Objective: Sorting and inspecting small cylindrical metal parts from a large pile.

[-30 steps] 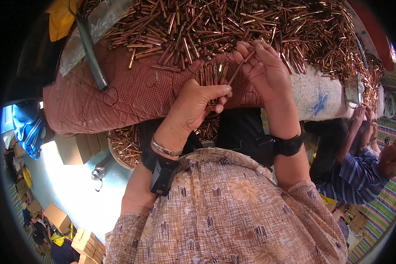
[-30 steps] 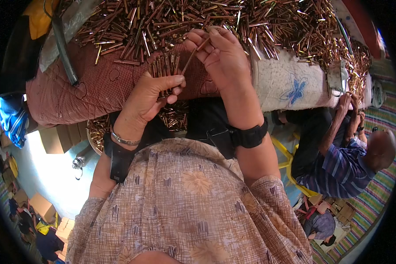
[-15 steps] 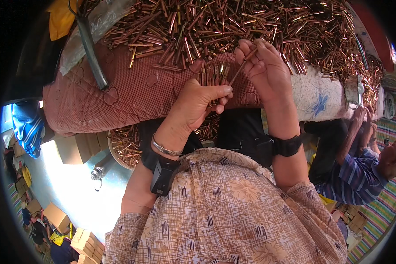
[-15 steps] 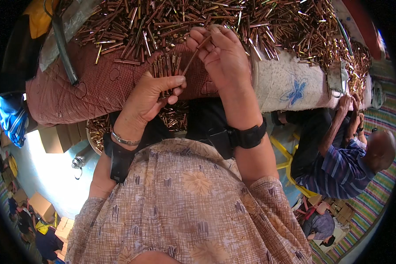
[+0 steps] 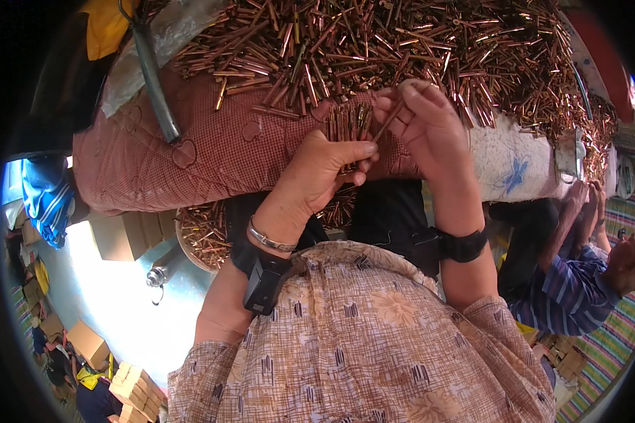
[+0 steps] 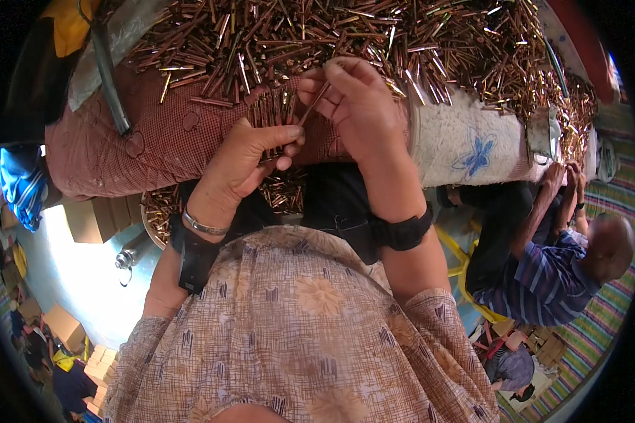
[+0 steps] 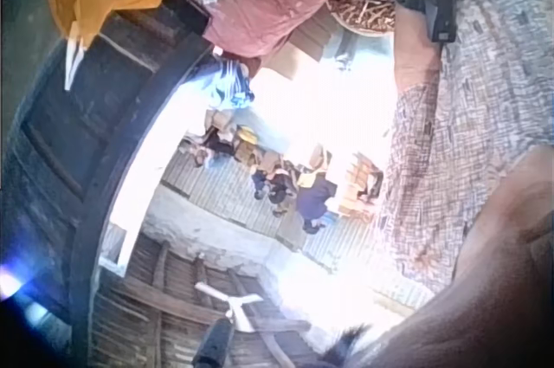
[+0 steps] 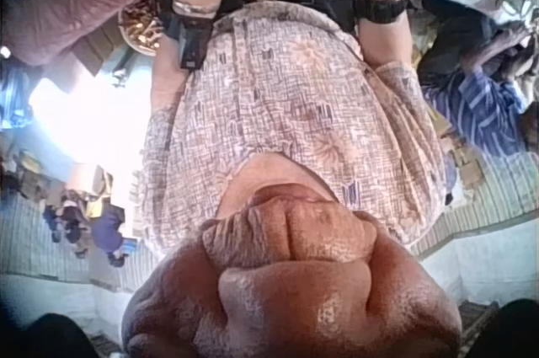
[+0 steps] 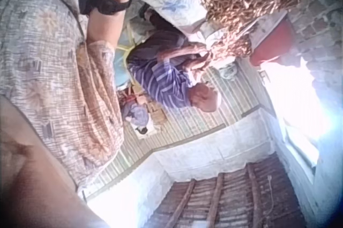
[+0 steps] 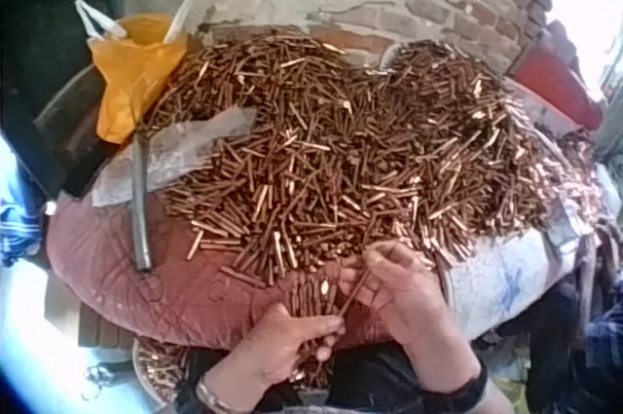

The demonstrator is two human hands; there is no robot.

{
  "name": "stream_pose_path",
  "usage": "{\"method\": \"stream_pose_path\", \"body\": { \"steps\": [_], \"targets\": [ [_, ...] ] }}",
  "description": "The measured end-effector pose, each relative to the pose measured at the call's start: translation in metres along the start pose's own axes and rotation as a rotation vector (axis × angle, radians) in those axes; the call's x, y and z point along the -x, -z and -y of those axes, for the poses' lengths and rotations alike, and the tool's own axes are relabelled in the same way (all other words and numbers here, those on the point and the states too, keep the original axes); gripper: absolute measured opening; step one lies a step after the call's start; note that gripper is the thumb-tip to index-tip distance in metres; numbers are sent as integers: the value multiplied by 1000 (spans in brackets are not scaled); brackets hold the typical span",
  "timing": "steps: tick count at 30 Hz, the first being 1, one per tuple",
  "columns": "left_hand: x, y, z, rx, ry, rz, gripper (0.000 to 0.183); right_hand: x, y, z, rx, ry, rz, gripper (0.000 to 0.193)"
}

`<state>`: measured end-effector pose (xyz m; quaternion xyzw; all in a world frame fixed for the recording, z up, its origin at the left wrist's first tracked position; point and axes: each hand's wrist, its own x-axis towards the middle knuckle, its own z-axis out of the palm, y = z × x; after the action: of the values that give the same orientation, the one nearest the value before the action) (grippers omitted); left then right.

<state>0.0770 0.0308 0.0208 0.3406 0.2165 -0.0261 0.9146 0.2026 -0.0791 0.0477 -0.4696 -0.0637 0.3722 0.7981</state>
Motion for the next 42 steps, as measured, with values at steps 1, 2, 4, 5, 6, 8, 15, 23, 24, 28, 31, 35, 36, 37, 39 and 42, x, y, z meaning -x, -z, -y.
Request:
{"method": "stream_pose_path", "body": {
  "steps": [1,2,4,5,6,8,15,23,24,28,31,35,36,37,39,42],
  "targets": [
    [0,-1,0,1,13,-24,11,1,-3,-6,35,-10,-42,11],
    [1,-2,-1,2,25,-48,11,4,-5,-10,70,-20,-83,10],
    [1,-7,-4,20,1,-46,12,16,-10,-8,185,-111,0,11],
    [2,-8,-5,37,-21,-44,13,18,-12,-13,248,-140,-32,12],
    [2,-7,-5,37,-24,-45,13,21,-14,-17,310,-167,-64,13],
    [3,-4,-3,0,-33,20,16,23,-18,-16,318,-174,-86,14],
    [-2,3,1,103,-19,17,21,-19,-22,-2,738,181,2,19],
    [3,2,-4,142,36,-57,19,-58,-14,-7,1596,752,127,15],
    [3,2,-4,144,36,-57,19,-57,-13,-7,1641,715,118,15],
    [2,3,-2,136,23,-77,17,-42,-10,-7,1660,693,91,14],
    [5,1,-4,143,16,-101,18,-26,-7,-1,1570,699,10,11],
    [9,-9,-9,193,-57,-65,21,7,-14,3,1192,383,-126,14],
    [8,-10,-8,192,-54,-63,21,14,-16,1,1120,416,-112,13],
    [7,-11,-7,208,-68,-71,23,21,-18,-3,1121,415,-115,13],
    [5,-10,-3,224,-80,-80,24,33,-22,-14,1146,465,-78,10],
    [3,-8,1,236,-93,-110,21,37,-24,-17,1228,523,-29,8]
  ]
}}
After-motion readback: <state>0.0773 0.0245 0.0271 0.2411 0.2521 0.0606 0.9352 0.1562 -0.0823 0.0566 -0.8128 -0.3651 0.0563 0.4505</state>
